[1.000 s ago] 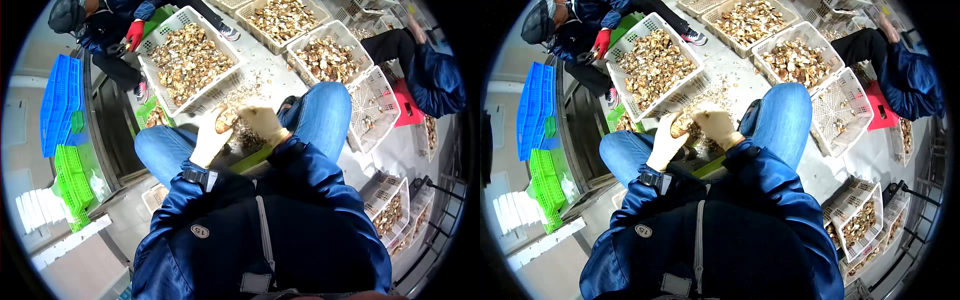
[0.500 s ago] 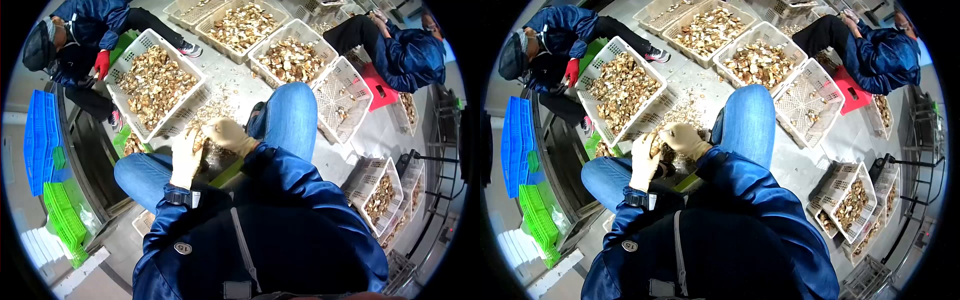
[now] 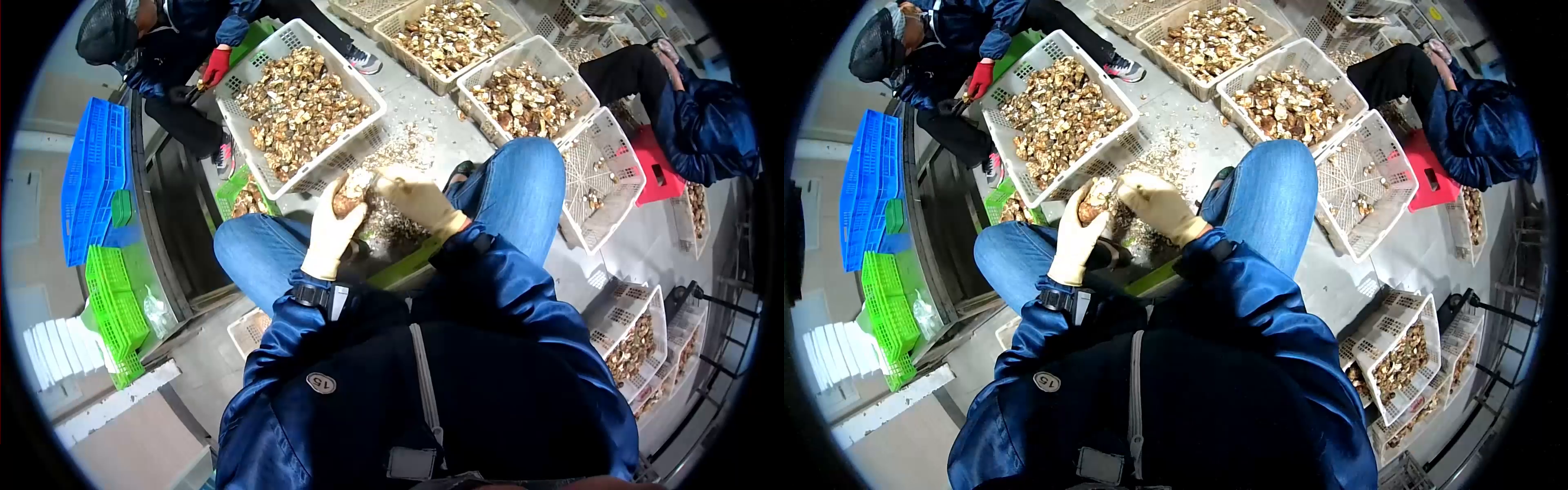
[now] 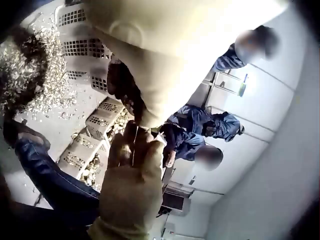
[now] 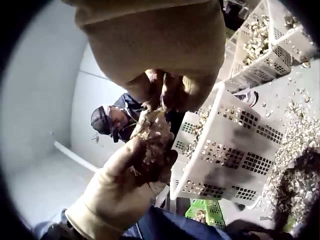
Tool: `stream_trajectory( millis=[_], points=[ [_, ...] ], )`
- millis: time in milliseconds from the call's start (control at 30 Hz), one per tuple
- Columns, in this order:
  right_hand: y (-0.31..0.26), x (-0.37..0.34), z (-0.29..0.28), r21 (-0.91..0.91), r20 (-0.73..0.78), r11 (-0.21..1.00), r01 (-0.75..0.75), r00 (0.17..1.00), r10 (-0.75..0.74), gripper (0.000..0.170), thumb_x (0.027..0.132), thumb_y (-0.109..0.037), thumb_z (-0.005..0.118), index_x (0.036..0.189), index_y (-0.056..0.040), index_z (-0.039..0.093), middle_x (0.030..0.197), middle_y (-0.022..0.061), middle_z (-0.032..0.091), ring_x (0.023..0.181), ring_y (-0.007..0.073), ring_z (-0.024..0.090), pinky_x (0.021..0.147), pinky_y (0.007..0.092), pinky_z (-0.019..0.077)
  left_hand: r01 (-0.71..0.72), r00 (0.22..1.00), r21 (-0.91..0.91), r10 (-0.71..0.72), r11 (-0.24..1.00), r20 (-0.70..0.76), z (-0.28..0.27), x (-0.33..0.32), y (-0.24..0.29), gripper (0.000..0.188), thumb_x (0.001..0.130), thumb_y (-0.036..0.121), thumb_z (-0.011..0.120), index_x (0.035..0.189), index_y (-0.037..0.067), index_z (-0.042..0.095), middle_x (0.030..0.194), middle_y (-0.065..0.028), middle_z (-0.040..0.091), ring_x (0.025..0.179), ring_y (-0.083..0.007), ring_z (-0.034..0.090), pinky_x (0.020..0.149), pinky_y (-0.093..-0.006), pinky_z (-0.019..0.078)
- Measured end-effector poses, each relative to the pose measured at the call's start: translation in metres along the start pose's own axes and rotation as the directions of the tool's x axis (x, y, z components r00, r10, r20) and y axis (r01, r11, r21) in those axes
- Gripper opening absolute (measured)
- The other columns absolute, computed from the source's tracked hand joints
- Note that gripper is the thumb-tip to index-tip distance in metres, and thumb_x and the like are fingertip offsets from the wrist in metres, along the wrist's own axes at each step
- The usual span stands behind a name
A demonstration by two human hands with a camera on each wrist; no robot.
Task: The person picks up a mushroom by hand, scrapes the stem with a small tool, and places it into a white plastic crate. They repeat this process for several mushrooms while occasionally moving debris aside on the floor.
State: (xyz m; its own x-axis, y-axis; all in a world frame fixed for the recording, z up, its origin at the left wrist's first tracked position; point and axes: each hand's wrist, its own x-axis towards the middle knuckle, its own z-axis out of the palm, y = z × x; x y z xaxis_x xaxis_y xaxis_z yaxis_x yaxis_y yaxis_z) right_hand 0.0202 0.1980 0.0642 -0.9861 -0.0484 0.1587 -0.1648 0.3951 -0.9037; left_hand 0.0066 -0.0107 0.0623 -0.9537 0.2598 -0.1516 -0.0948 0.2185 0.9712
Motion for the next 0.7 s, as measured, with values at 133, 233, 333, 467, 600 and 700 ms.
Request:
stream_trajectory(
  millis=[133, 233, 333, 467, 600, 700],
  points=[
    [0.063, -0.014, 0.024, -0.677, 0.054, 0.726, 0.124, 0.991, -0.12, 0.02, 0.095, -0.023, 0.055, 0.089, -0.0077, 0.066, 0.077, 0.0096, 0.061, 0.061, 0.0207, 0.059, 0.061, 0.0348, 0.0489, 0.316, 0.944, -0.622, -0.169, 0.717, 0.284, -0.014, 0.004, -0.032, 0.048, 0.1, 0.025, 0.054, 0.141, 0.001, 0.043, 0.126, -0.018, 0.061, 0.104, -0.027, 0.064, 0.078, -0.0317, 0.0561],
    [0.037, -0.002, 0.009, -0.299, -0.125, 0.953, 0.047, 0.988, -0.088, 0.02, 0.091, -0.024, 0.058, 0.086, -0.0062, 0.066, 0.075, 0.0122, 0.064, 0.061, 0.0282, 0.062, 0.063, 0.0384, 0.0513, 0.474, 0.865, -0.856, -0.291, 0.207, 0.408, -0.007, 0.003, 0.0, 0.049, 0.105, 0.041, 0.041, 0.137, 0.004, 0.047, 0.115, -0.0221, 0.065, 0.086, -0.0265, 0.068, 0.071, -0.0319, 0.0572],
    [0.009, -0.01, 0.002, -0.224, 0.103, 0.963, -0.148, 0.979, 0.174, 0.021, 0.089, -0.024, 0.057, 0.084, -0.0045, 0.065, 0.077, 0.0147, 0.066, 0.066, 0.0315, 0.064, 0.065, 0.0424, 0.0529, 0.445, 0.856, -0.893, -0.325, 0.065, 0.403, -0.001, 0.006, 0.012, 0.052, 0.104, 0.044, 0.041, 0.136, 0.004, 0.049, 0.117, -0.0201, 0.066, 0.086, -0.0243, 0.068, 0.068, -0.0301, 0.0567],
    [0.04, -0.019, 0.019, -0.499, 0.335, 0.863, -0.075, 0.902, 0.272, 0.018, 0.084, -0.018, 0.056, 0.082, -0.0035, 0.067, 0.077, 0.0186, 0.066, 0.072, 0.0343, 0.066, 0.068, 0.0456, 0.0527, 0.437, 0.849, -0.895, -0.367, 0.088, 0.379, 0.001, 0.023, -0.002, 0.051, 0.103, 0.045, 0.043, 0.133, 0.005, 0.052, 0.119, -0.0121, 0.065, 0.091, -0.0197, 0.067, 0.066, -0.0269, 0.0555],
    [0.04, -0.034, 0.03, -0.492, 0.377, 0.87, 0.009, 0.904, 0.204, 0.016, 0.081, -0.019, 0.056, 0.079, -0.0089, 0.068, 0.076, 0.0153, 0.067, 0.068, 0.033, 0.066, 0.065, 0.0452, 0.0527, 0.541, 0.811, -0.84, -0.286, 0.038, 0.51, 0.001, 0.046, -0.042, 0.045, 0.1, 0.033, 0.053, 0.136, 0.006, 0.05, 0.128, -0.0149, 0.06, 0.101, -0.0279, 0.065, 0.077, -0.0343, 0.0589],
    [0.037, -0.034, 0.048, -0.512, 0.33, 0.852, 0.11, 0.941, 0.077, 0.017, 0.077, -0.02, 0.06, 0.069, -0.0097, 0.071, 0.073, 0.0118, 0.069, 0.071, 0.0305, 0.068, 0.062, 0.0436, 0.0521, 0.732, 0.638, -0.677, -0.276, -0.07, 0.719, 0.02, 0.098, -0.023, 0.042, 0.095, 0.034, 0.063, 0.127, 0.008, 0.057, 0.12, -0.0157, 0.062, 0.101, -0.0254, 0.064, 0.081, -0.0359, 0.0578]
  ],
)
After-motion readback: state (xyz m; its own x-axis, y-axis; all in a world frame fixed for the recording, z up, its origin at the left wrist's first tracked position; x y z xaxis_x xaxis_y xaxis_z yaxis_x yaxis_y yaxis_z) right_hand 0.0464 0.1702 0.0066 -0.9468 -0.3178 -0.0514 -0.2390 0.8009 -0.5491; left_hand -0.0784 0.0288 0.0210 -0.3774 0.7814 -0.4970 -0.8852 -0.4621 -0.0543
